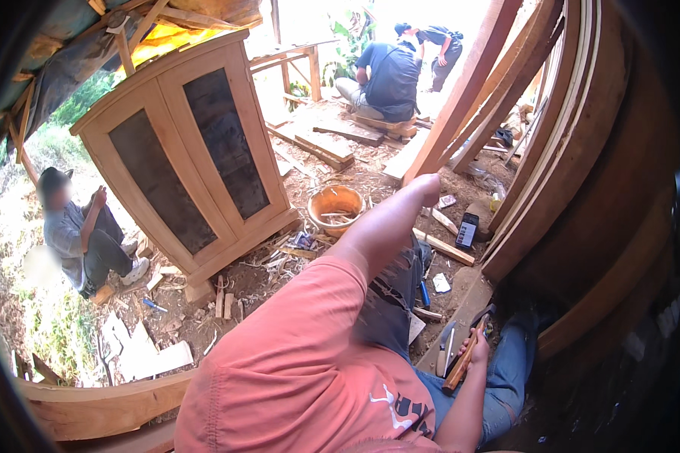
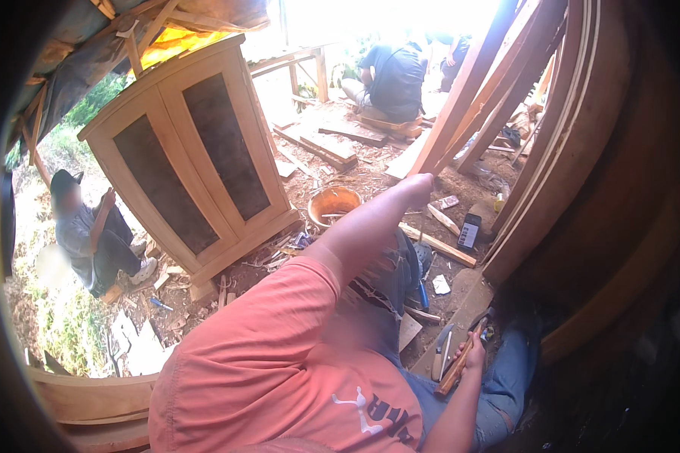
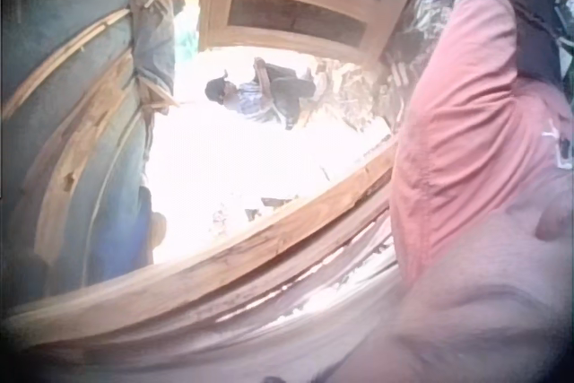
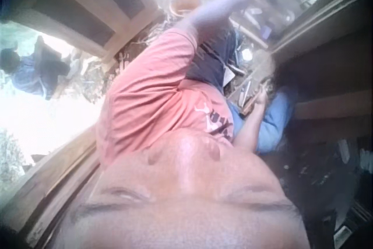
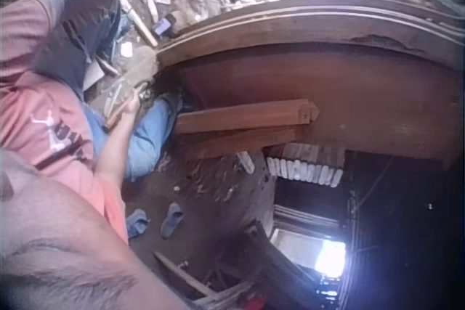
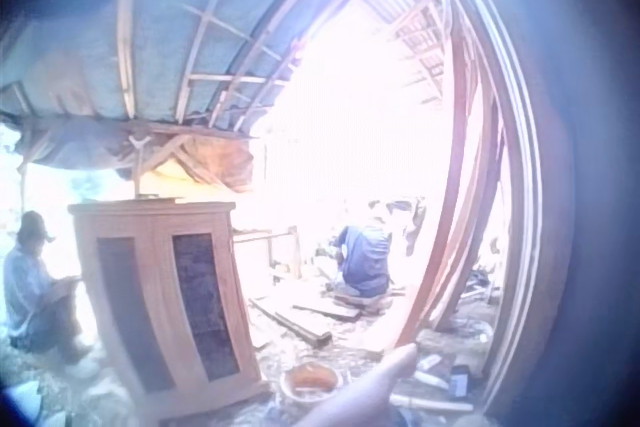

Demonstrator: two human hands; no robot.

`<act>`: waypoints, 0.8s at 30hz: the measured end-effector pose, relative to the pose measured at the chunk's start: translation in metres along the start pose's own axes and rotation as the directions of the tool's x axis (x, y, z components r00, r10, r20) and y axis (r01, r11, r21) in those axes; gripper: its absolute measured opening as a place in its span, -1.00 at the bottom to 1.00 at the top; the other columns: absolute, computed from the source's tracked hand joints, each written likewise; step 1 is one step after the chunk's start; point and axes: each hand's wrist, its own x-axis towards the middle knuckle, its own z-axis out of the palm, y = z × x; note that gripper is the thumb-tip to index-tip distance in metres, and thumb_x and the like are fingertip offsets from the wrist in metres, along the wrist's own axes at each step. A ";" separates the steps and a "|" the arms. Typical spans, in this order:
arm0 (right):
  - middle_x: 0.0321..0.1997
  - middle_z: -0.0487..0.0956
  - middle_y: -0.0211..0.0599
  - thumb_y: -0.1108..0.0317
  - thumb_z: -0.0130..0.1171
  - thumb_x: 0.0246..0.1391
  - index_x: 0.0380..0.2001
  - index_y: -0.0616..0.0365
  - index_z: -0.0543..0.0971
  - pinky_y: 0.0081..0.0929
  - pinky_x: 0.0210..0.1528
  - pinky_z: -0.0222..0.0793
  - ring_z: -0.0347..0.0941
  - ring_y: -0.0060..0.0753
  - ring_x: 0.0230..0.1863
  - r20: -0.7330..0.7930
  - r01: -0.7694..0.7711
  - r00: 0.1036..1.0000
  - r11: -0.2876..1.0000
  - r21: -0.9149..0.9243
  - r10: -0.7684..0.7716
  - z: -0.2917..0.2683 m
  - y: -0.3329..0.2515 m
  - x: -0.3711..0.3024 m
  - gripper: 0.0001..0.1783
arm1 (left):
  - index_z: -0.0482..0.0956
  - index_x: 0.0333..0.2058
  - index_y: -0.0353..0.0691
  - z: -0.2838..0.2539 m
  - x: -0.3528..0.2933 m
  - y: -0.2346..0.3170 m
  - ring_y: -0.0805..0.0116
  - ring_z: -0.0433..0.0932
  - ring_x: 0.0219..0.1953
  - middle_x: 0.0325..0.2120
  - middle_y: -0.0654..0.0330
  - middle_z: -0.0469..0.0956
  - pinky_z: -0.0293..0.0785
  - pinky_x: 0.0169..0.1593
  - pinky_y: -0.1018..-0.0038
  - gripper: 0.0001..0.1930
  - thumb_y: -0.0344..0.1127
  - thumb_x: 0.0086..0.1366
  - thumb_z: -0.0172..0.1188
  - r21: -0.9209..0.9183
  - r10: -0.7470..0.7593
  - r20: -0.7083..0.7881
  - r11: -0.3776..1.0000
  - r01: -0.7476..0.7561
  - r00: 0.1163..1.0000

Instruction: The person sits on the ground and uses a hammer to drive nails into a wooden frame. They repeatedly pick up nails, position them, and strike them with the hammer. The person briefly pauses to adjust their head-mounted camera before resuming hammering.

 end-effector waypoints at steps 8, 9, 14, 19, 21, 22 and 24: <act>-0.47 0.38 -0.34 -0.30 -0.01 0.46 0.23 -0.17 0.36 -0.30 -0.55 0.37 0.32 -0.39 -0.61 -0.003 0.015 1.000 0.999 0.044 -0.015 -0.018 0.002 -0.002 -0.45 | 0.68 -0.01 -0.30 0.005 0.000 0.031 -0.02 0.72 0.06 -0.05 -0.08 0.74 0.66 0.06 0.13 -0.64 -0.27 0.28 0.42 -0.291 -0.003 -0.145 0.956 -0.040 0.989; -0.47 0.38 -0.33 -0.30 -0.01 0.46 0.23 -0.17 0.36 -0.30 -0.55 0.37 0.32 -0.39 -0.61 -0.003 0.015 1.000 0.999 0.049 -0.015 -0.020 0.002 -0.002 -0.44 | 0.66 0.00 -0.31 0.006 -0.002 0.031 -0.03 0.71 0.06 -0.05 -0.09 0.73 0.66 0.06 0.13 -0.63 -0.24 0.29 0.42 -0.312 -0.013 -0.172 0.949 -0.042 0.985; -0.45 0.40 -0.34 -0.29 -0.01 0.47 0.29 -0.18 0.38 -0.34 -0.55 0.38 0.35 -0.41 -0.60 -0.018 0.004 1.000 0.999 0.043 -0.003 -0.014 0.001 -0.007 -0.42 | 0.66 -0.02 -0.33 0.007 -0.006 0.028 -0.06 0.71 0.04 -0.05 -0.11 0.73 0.65 0.08 0.14 -0.58 -0.13 0.31 0.43 -0.339 -0.025 -0.227 0.939 -0.055 0.974; -0.46 0.40 -0.33 -0.27 -0.01 0.48 0.27 -0.15 0.38 -0.32 -0.54 0.39 0.35 -0.40 -0.60 -0.026 0.023 0.999 1.000 0.006 -0.023 -0.012 0.002 -0.007 -0.43 | 0.67 -0.01 -0.28 0.001 -0.009 0.027 -0.03 0.70 0.06 -0.04 -0.08 0.73 0.63 0.11 0.15 -0.53 -0.05 0.26 0.49 -0.417 -0.037 -0.178 0.908 -0.041 0.983; -0.47 0.41 -0.31 -0.29 -0.03 0.48 0.26 -0.14 0.37 -0.29 -0.52 0.41 0.35 -0.39 -0.60 -0.019 0.035 0.999 0.999 -0.010 -0.036 -0.014 0.003 -0.005 -0.43 | 0.67 -0.01 -0.25 0.001 -0.010 0.028 -0.02 0.70 0.06 -0.05 -0.06 0.73 0.63 0.11 0.16 -0.53 -0.04 0.25 0.51 -0.448 -0.062 -0.216 0.893 -0.043 0.974; -0.47 0.41 -0.32 -0.28 -0.02 0.48 0.27 -0.13 0.38 -0.30 -0.53 0.42 0.36 -0.39 -0.61 -0.032 0.033 0.999 0.999 -0.003 -0.033 -0.014 0.003 -0.007 -0.43 | 0.69 -0.02 -0.19 -0.003 -0.011 0.033 0.01 0.70 0.05 -0.06 -0.04 0.74 0.63 0.10 0.18 -0.55 -0.06 0.22 0.54 -0.444 -0.090 -0.225 0.896 -0.020 0.970; -0.47 0.41 -0.33 -0.25 0.01 0.48 0.29 -0.11 0.39 -0.32 -0.56 0.42 0.37 -0.40 -0.61 -0.063 0.029 0.998 1.000 0.013 -0.028 -0.014 0.002 -0.010 -0.43 | 0.69 -0.05 -0.20 -0.010 -0.016 0.041 0.02 0.71 0.04 -0.07 -0.03 0.74 0.62 0.10 0.18 -0.58 -0.11 0.21 0.54 -0.451 -0.098 -0.255 0.892 -0.028 0.962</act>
